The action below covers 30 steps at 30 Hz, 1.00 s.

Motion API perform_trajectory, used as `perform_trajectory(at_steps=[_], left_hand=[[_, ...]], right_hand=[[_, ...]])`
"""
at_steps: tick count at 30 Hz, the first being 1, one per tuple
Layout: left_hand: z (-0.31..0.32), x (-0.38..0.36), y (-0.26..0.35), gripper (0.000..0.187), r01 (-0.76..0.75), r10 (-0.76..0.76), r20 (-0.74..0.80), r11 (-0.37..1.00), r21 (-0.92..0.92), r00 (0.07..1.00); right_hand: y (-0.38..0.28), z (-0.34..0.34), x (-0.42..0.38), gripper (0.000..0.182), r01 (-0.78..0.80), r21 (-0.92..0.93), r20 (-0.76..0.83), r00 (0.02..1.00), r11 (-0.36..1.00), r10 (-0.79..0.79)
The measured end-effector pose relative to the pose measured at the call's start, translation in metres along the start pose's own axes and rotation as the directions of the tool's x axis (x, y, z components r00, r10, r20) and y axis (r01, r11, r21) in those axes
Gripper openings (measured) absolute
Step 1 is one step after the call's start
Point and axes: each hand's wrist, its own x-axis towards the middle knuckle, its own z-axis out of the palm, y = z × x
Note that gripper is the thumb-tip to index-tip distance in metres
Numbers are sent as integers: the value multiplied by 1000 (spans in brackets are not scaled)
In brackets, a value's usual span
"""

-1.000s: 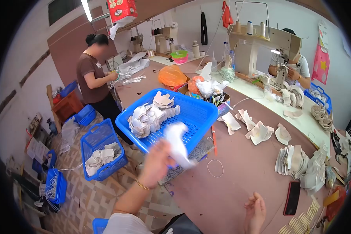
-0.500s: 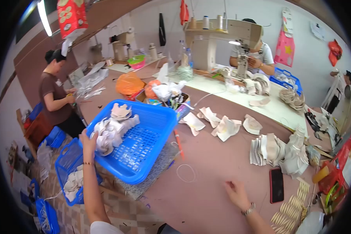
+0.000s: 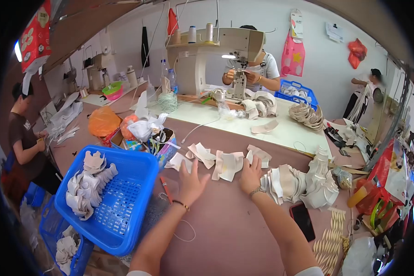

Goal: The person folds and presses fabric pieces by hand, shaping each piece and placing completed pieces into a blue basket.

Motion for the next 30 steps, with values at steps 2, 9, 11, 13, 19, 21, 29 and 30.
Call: perform_trajectory(at_steps=[2, 9, 11, 13, 19, 21, 29, 30], left_hand=[[32, 33, -20, 73, 48, -49, 12, 998, 38, 999], [65, 66, 7, 59, 80, -76, 156, 997, -20, 985], [74, 62, 8, 54, 42, -28, 194, 997, -65, 981], [77, 56, 9, 46, 66, -43, 190, 991, -117, 981], [26, -1, 13, 36, 127, -32, 290, 940, -317, 957], [2, -32, 2, 32, 160, -15, 354, 909, -384, 935], [-98, -95, 44, 61, -174, 164, 404, 985, -12, 900], [-103, -102, 52, 68, -218, 124, 350, 945, 243, 928]], right_hand=[[-4, -8, 14, 40, -125, -38, 113, 985, 991, 128], [10, 27, 17, 38, -49, 8, 180, 982, 999, 46], [17, 47, 8, 38, 2, 54, 144, 990, 999, -10], [10, 35, -1, 42, 89, 152, 134, 985, 984, -109], [-18, -23, -60, 40, 267, 364, 54, 950, 892, -307], [-23, -53, -91, 39, 316, 439, 24, 932, 841, -363], [-4, -173, -198, 28, 193, 754, 13, 951, 628, -308], [1, -176, -212, 28, 184, 752, 17, 954, 633, -298]])
